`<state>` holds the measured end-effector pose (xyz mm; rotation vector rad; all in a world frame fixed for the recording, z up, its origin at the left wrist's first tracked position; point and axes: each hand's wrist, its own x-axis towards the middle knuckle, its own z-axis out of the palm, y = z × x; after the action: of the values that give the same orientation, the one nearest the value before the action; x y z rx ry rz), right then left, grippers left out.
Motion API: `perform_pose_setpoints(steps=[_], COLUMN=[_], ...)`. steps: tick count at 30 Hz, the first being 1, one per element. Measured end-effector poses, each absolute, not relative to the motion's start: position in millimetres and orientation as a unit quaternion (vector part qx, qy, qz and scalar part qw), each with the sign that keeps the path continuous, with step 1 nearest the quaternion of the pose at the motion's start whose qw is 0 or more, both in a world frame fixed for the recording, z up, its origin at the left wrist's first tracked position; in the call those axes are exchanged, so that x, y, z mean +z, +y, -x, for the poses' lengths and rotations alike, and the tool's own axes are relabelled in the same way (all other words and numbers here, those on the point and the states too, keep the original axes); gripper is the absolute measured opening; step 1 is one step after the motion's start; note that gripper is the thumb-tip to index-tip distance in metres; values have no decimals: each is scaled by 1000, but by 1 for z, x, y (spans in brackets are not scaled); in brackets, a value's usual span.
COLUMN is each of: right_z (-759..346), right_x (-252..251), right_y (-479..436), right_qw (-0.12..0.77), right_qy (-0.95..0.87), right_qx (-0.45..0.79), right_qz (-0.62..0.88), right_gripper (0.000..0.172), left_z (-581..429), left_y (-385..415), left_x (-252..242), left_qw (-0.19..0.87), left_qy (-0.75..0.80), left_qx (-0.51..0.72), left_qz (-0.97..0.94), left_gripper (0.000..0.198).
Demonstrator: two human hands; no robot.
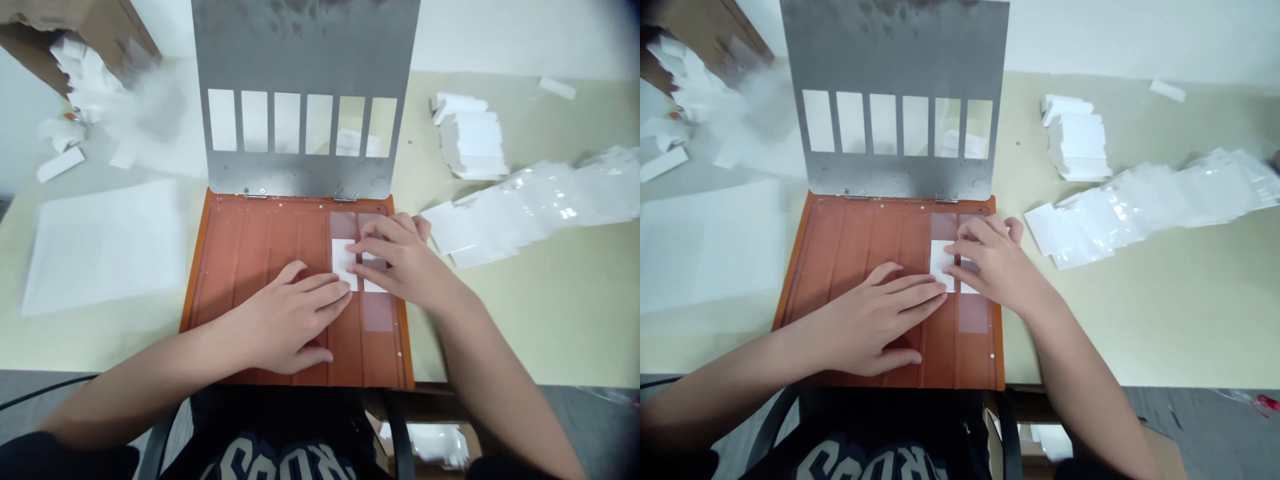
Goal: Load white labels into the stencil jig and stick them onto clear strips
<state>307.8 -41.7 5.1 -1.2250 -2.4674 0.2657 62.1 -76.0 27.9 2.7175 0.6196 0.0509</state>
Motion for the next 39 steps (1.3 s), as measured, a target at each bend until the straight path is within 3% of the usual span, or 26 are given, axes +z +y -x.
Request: perform_pose_setpoints(steps=[9, 16, 32, 39], right_z=[-308, -301, -296, -298], right_x=[5, -2, 1, 2], right_y=[-42, -41, -41, -42], right_qw=[177, 167, 227, 236], right_qy=[-876, -845, -835, -839], right_qx=[98, 30, 70, 76], right_qz=[438, 507, 496, 485], right_gripper=[21, 41, 13, 15], left_z=[-65, -64, -64, -63], left_y=[-76, -74, -74, -73], left_x=[30, 32, 33, 33], left_qw=[182, 205, 224, 229], left_qy=[240, 246, 251, 251], left_qx=[-9, 0, 12, 13], left_qz=[-954, -947, -942, -940], left_gripper=[67, 66, 65, 68])
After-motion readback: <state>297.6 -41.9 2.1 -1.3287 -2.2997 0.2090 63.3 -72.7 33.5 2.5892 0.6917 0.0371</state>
